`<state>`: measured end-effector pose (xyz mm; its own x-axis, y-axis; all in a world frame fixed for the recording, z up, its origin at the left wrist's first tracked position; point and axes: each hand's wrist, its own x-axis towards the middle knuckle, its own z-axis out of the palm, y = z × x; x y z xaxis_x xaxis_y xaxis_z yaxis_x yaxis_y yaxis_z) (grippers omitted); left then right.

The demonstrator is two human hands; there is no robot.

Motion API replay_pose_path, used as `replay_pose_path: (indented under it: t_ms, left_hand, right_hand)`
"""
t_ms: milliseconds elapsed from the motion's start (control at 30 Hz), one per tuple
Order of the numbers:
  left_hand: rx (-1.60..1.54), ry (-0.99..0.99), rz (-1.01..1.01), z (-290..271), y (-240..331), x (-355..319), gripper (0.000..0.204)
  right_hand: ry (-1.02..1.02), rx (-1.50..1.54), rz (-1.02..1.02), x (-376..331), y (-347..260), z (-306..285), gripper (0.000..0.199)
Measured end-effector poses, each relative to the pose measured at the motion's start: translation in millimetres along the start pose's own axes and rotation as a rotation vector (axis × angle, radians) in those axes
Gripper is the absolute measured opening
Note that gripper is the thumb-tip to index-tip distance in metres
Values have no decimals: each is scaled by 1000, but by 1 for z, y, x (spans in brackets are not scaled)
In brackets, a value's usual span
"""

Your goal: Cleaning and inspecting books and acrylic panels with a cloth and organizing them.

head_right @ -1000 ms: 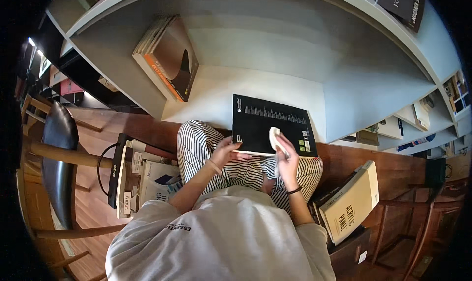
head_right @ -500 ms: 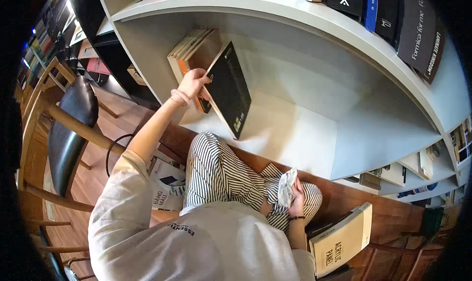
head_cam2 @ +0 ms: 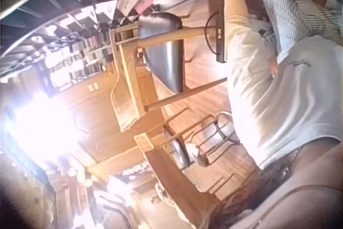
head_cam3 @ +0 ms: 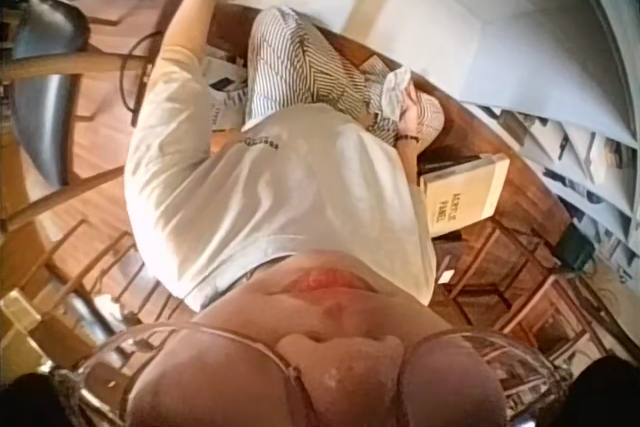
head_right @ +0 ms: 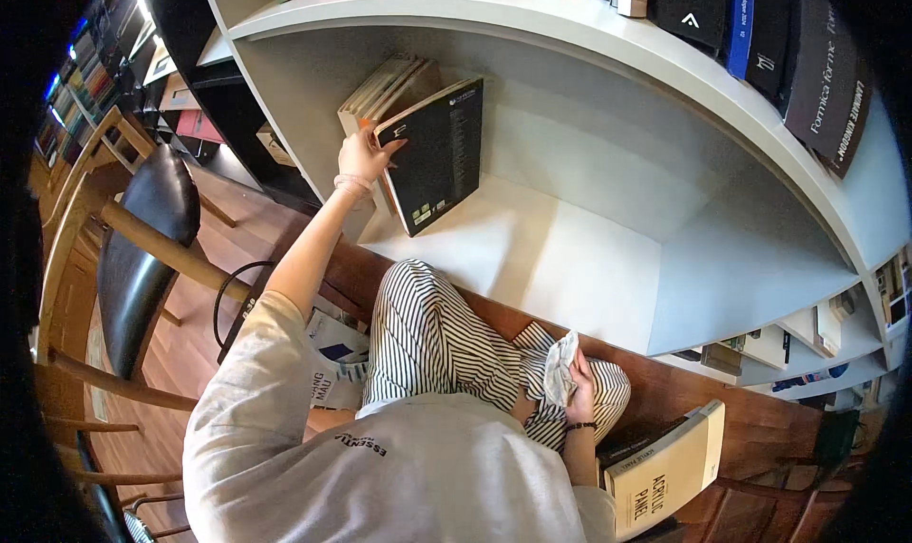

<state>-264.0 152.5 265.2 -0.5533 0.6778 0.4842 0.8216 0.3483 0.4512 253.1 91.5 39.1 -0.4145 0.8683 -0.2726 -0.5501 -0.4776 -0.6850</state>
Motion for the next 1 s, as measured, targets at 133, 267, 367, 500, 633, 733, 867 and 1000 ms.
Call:
replay_pose_path:
  t_ms: [133,267,367,500,633,733,867,1000]
  left_hand:
    - [-160,211,-103,21,-2,0,40]
    - [-10,339,-109,36,6,8,34]
    - [151,299,-66,29,8,15,34]
    - [253,52,-159,14,26,7,43]
    - [432,411,164,14,22,-12,54]
    - [810,305,384,33,5,-18,63]
    - [611,162,363,36,-15,-13,67]
    - [751,177,453,22,-17,-14,57]
  right_hand:
    - [-22,5,-10,0,2,2,58]
    - [-12,-32,-10,-1,1,-5,60]
    - [0,-24,2,1,2,2,58]
    - [14,-33,3,-2,0,3,59]
    - [-1,-21,5,-1,-1,6,60]
    - [17,-4,36,-1,-4,11,61]
    - [-34,8,23,-4,-5,7,60]
    - [-28,-38,11,2,-1,4,59]
